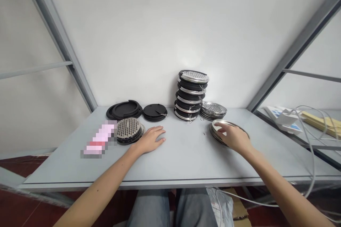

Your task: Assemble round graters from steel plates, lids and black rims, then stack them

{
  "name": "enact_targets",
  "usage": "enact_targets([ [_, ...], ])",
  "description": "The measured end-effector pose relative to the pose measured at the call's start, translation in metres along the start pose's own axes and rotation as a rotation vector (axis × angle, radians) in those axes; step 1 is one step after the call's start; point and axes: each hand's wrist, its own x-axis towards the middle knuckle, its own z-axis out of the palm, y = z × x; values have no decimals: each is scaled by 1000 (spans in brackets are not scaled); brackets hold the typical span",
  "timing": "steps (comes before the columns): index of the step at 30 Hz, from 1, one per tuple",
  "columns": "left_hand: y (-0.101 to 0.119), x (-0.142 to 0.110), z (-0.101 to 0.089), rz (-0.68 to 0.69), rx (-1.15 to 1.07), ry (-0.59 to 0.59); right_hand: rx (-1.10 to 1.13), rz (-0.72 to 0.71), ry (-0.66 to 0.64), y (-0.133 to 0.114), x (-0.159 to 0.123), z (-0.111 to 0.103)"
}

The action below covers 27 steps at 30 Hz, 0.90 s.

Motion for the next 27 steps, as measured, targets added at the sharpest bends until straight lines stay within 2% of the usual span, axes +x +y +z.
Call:
enact_targets([
  [3, 0, 0, 0, 1, 8, -3, -92, 11, 129, -3, -1, -4],
  [6, 0, 0, -1, -2, 6, -9, -130, 32, 349, -7, -1, -19],
  [9, 1, -1, -2, 4, -6, -4, 20, -15, 576, -18, -5, -34],
  [12, 1, -1, -2, 2, -36, 10, 222, -175, 668, -41, -11, -34],
  [17, 2, 2, -3, -82, -219, 162, 393, -556, 477, -92, -18, 3],
  [20, 1, 3, -4, -117, -290, 233, 374, -733, 347, -117, -17, 25],
  [23, 1, 3, -5, -106, -293, 205, 348, -859, 175, -132, -14, 39],
  [27, 2, 1, -5, -108, -225, 127, 390, -876, 4, -132, -4, 47],
])
